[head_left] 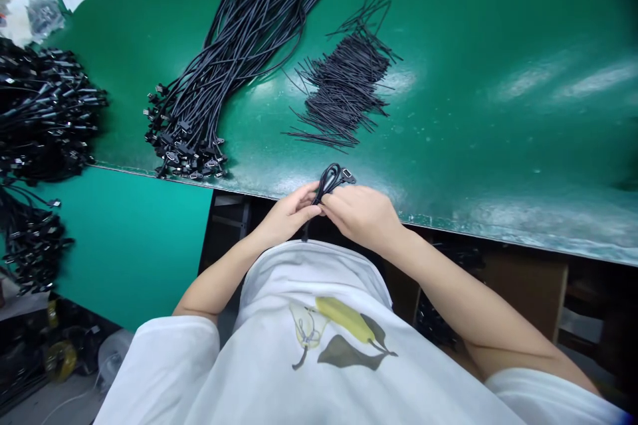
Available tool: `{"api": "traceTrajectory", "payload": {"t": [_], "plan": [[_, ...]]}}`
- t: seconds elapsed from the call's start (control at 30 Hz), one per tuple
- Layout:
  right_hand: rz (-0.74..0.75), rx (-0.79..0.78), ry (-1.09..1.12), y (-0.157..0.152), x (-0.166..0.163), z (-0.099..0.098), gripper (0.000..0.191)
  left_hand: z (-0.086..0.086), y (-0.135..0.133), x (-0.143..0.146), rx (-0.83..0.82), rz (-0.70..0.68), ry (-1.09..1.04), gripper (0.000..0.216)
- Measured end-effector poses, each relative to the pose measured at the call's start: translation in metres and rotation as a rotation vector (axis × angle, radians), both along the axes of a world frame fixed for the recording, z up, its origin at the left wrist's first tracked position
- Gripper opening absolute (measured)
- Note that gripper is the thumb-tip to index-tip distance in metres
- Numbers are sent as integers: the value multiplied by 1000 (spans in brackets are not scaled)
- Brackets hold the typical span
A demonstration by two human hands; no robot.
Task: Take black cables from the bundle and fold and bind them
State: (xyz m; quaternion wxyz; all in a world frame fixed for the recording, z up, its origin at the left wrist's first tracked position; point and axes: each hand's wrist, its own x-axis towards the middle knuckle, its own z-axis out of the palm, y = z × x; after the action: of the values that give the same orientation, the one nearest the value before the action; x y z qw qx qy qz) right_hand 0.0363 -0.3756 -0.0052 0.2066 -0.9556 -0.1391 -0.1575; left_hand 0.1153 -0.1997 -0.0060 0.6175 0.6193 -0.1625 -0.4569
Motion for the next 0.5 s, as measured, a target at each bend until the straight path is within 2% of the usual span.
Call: {"api": "traceTrajectory", "payload": {"t": [0.07,0.13,0.2,0.27,0.33,0.5], "plan": [[-119,227,92,-4,0,1,21,0,0,-3,11,22,-12,63],[-273,461,189,-10,0,4,28,1,0,-5,27,66,-74,61],[-373,573,260,-15,3,6,35,0,-1,-5,32,108,-152,58],[-382,569,288,-19,6,7,29,-2,-2,-5,15,116,-183,56],[-320,527,235,-21,9,7,20,-4,-3,-5,-26,109,-127,56],[-117,454,-25,-24,12,6,22,-1,-3,-3,-143,61,238,60]]}}
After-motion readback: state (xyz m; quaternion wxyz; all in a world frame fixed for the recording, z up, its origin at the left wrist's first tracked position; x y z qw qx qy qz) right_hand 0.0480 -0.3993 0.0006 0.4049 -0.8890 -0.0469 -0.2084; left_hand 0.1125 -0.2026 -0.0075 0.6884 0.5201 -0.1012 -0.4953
